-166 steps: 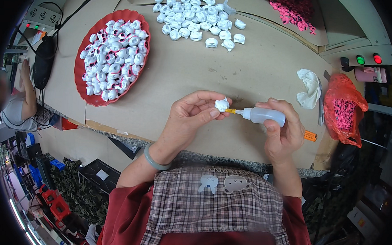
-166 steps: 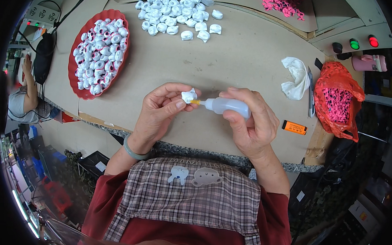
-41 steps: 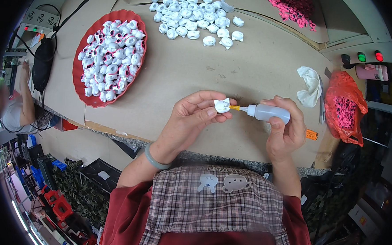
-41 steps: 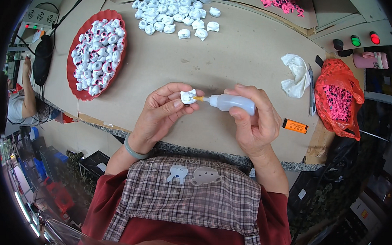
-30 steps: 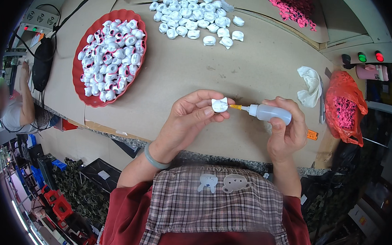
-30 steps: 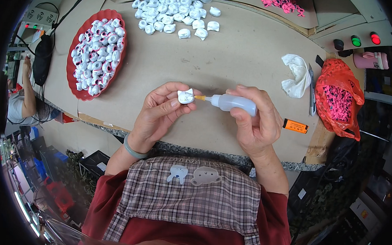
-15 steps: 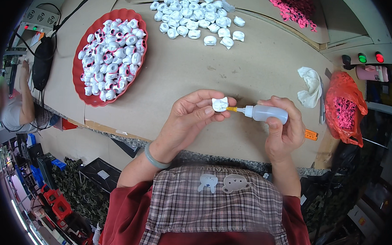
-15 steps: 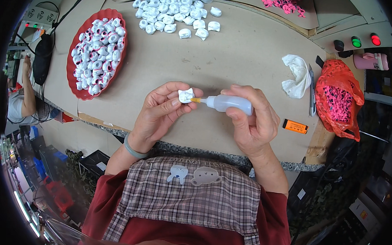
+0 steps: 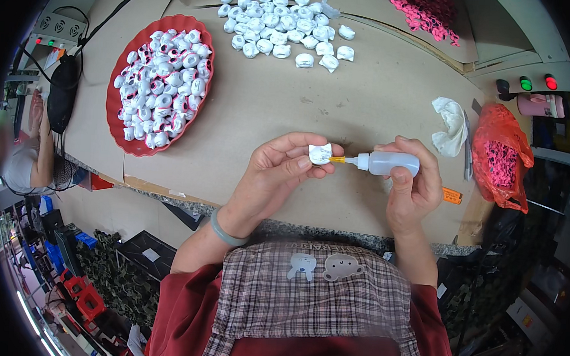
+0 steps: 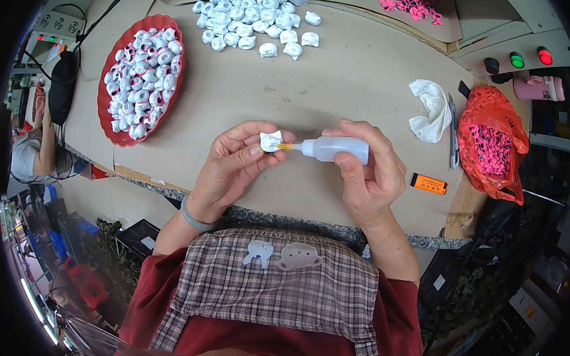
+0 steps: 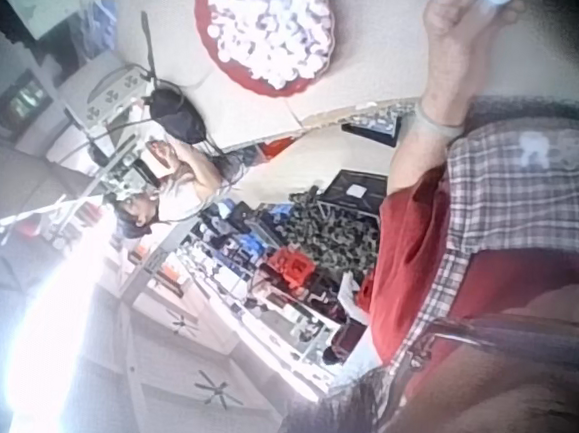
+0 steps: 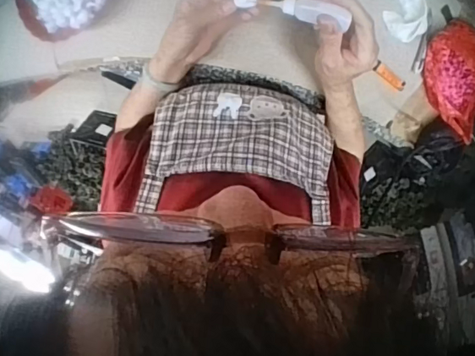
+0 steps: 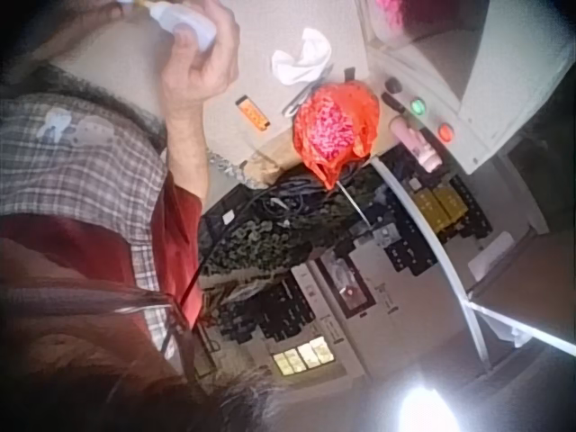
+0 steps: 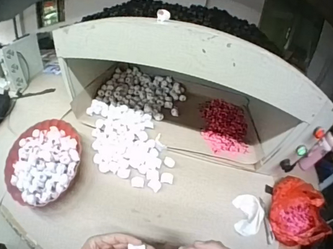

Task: Use a glue bottle to attach small decorative pink inserts into white plastic cat-shaped toy figurines.

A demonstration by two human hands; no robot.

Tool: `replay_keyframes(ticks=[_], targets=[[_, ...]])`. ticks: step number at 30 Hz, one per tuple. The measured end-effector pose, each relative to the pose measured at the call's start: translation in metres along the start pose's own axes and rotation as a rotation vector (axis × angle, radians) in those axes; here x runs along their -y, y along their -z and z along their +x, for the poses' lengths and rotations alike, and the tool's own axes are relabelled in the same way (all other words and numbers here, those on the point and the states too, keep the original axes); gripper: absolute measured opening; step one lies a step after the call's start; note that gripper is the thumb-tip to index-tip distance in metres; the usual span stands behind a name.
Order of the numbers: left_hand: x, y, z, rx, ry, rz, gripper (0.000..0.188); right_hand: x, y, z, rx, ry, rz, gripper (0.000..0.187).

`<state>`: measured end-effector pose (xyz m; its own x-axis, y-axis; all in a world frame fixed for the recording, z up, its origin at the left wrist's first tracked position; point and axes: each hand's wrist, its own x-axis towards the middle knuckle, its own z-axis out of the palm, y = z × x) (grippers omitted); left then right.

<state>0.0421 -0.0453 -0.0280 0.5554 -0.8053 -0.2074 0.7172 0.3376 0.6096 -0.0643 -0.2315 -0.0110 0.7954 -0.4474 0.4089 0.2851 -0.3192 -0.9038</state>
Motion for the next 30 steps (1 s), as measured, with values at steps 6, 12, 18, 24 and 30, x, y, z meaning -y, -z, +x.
replay_keyframes(ticks=[6,12,18,24,30], targets=[[0.0,0.0,0.0,0.0,0.003,0.019,0.029,0.003,0.001,0.001,0.033,-0.017,-0.052,0.039],[-0.001,0.001,-0.001,-0.001,0.002,0.026,0.029,0.0,0.003,0.005,0.029,0.041,-0.088,0.037],[0.0,0.004,-0.001,0.006,0.005,0.027,0.029,-0.001,0.005,0.006,-0.02,-0.015,0.029,0.034],[-0.002,0.0,-0.002,0.023,0.026,0.035,0.029,-0.001,0.008,0.029,-0.084,-0.29,0.458,0.037],[-0.001,-0.002,-0.001,-0.009,0.014,-0.015,0.029,-0.012,0.02,0.067,-0.066,-0.516,0.322,0.03]])
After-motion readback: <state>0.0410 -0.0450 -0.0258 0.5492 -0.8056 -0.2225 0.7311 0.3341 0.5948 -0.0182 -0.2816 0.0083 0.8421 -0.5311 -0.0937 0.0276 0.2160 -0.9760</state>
